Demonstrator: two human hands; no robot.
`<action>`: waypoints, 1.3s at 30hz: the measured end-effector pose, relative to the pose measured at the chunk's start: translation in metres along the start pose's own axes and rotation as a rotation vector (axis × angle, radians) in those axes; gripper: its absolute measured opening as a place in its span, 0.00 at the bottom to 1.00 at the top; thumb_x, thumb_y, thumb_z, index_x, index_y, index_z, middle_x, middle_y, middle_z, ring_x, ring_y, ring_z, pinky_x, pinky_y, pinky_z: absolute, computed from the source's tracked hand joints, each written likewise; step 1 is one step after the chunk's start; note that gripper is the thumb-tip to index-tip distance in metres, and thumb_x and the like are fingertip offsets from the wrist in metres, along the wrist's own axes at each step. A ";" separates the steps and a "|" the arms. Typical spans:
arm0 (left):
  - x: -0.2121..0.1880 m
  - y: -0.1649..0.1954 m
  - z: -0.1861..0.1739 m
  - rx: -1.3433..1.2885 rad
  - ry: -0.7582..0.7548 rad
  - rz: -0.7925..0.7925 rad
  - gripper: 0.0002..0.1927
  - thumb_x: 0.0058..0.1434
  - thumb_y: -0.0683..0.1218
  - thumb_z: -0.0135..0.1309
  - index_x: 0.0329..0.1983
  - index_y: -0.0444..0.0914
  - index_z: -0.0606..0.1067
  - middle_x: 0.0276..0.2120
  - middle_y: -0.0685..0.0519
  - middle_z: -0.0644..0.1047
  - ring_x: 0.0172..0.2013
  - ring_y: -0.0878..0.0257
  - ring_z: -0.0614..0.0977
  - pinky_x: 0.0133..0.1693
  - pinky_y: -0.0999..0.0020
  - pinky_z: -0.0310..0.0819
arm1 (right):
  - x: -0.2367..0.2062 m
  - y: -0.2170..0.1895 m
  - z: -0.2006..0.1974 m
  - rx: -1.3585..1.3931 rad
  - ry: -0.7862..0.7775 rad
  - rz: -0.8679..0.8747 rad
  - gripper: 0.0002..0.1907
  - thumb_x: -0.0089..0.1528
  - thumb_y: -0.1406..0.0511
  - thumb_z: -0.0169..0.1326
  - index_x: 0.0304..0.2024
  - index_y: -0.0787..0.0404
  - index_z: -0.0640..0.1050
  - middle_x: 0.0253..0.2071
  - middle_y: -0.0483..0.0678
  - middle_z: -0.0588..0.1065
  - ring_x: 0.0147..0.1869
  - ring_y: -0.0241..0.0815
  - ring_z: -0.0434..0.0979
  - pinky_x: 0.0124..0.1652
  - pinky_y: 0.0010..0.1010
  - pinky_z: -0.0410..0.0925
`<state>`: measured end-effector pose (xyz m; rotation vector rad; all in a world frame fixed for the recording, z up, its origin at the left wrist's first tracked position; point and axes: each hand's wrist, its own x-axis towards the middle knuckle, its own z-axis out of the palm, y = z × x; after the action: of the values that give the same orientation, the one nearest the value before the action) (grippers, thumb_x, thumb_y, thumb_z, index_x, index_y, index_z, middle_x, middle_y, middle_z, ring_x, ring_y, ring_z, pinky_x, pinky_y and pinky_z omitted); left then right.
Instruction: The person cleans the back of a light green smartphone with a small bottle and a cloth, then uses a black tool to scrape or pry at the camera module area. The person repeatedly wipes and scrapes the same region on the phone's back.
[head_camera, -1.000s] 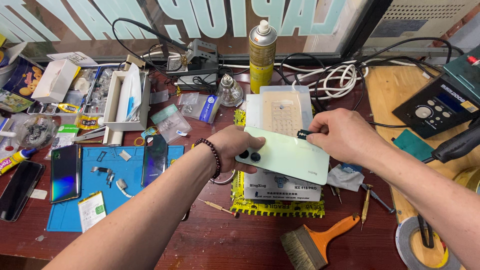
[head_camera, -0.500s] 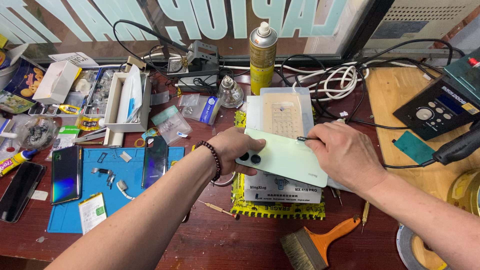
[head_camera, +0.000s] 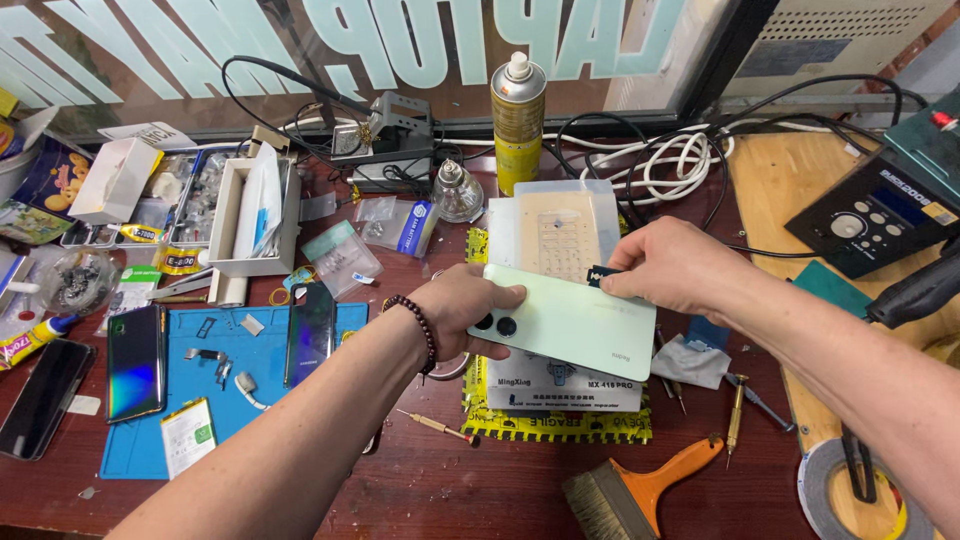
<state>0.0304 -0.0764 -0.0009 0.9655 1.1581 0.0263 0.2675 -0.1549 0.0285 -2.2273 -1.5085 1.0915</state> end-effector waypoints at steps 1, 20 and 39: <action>0.000 0.000 0.000 0.002 -0.008 0.005 0.18 0.63 0.47 0.57 0.55 0.37 0.73 0.43 0.48 0.79 0.41 0.56 0.82 0.36 0.52 0.84 | 0.000 0.000 0.000 0.074 -0.026 -0.028 0.11 0.53 0.62 0.65 0.34 0.62 0.87 0.30 0.53 0.85 0.37 0.49 0.82 0.37 0.40 0.73; -0.007 0.003 0.001 0.005 -0.021 -0.008 0.19 0.64 0.47 0.56 0.57 0.37 0.71 0.44 0.48 0.79 0.41 0.57 0.82 0.35 0.57 0.84 | -0.026 -0.001 0.005 -0.123 0.174 -0.084 0.10 0.55 0.59 0.66 0.34 0.58 0.84 0.27 0.49 0.82 0.30 0.42 0.82 0.35 0.36 0.72; -0.006 0.003 0.000 0.030 -0.012 -0.015 0.18 0.64 0.47 0.56 0.55 0.39 0.72 0.43 0.50 0.79 0.41 0.58 0.82 0.35 0.55 0.83 | -0.030 0.008 0.022 -0.010 0.371 -0.419 0.08 0.53 0.63 0.64 0.29 0.62 0.83 0.26 0.50 0.80 0.29 0.44 0.81 0.32 0.35 0.71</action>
<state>0.0295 -0.0773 0.0056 0.9828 1.1577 -0.0088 0.2520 -0.1891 0.0220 -1.8600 -1.6962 0.5147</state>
